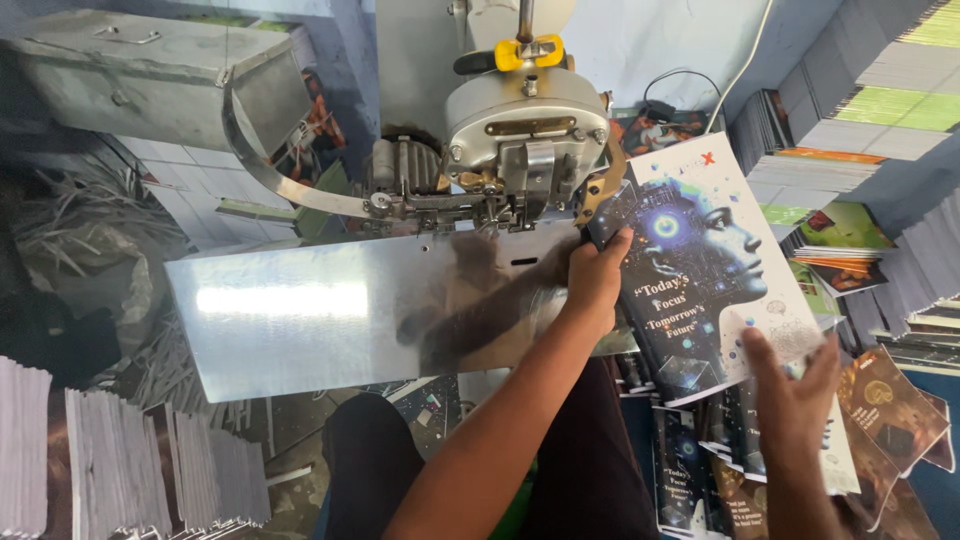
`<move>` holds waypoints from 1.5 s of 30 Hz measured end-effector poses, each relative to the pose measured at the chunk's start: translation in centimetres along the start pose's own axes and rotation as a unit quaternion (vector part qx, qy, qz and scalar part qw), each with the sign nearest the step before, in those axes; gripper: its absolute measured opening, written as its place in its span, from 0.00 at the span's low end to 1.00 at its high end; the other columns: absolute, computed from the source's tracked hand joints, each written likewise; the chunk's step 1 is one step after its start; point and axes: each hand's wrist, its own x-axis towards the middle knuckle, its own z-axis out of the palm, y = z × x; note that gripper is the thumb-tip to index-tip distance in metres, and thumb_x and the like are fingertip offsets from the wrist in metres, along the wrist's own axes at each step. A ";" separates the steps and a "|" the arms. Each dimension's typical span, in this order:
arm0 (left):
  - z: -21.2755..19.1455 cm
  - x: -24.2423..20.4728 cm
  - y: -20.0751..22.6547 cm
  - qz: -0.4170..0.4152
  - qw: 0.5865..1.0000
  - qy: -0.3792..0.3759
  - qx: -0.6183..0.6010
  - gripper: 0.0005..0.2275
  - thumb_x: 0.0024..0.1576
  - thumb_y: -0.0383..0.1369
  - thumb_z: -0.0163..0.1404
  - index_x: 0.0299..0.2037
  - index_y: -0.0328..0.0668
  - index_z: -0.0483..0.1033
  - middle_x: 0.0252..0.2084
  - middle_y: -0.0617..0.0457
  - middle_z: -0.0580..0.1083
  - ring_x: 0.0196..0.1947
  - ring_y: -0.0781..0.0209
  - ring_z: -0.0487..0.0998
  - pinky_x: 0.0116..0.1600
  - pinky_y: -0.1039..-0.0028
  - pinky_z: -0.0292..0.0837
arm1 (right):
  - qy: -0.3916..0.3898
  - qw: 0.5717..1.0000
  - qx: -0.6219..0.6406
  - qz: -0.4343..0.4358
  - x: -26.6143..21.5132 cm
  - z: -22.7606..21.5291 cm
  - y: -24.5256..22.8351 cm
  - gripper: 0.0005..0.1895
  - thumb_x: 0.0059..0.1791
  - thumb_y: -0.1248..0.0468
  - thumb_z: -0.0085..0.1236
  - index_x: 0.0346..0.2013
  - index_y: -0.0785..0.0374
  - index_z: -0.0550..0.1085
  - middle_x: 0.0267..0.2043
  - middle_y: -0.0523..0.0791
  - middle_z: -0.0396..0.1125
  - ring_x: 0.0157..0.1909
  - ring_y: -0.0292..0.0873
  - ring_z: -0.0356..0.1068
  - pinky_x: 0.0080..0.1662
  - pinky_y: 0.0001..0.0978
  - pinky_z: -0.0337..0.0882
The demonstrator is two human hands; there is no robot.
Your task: The person repeatedly picks up a book from a stack, places it into a binding machine, presses the handle to secure the cover, and then removes the book to place it on a finished pile. This cycle is repeated for multiple books.
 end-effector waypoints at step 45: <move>-5.9 -3.9 3.1 0.099 0.905 -0.127 0.394 0.15 0.58 0.44 0.54 0.40 0.40 0.82 0.29 0.52 0.82 0.25 0.66 0.82 0.31 0.76 0.75 | -0.048 0.835 0.544 0.072 1.3 -10.8 14.8 0.23 0.62 0.74 0.41 0.73 0.65 0.57 0.68 0.51 0.61 0.73 0.51 0.67 0.70 0.53 0.63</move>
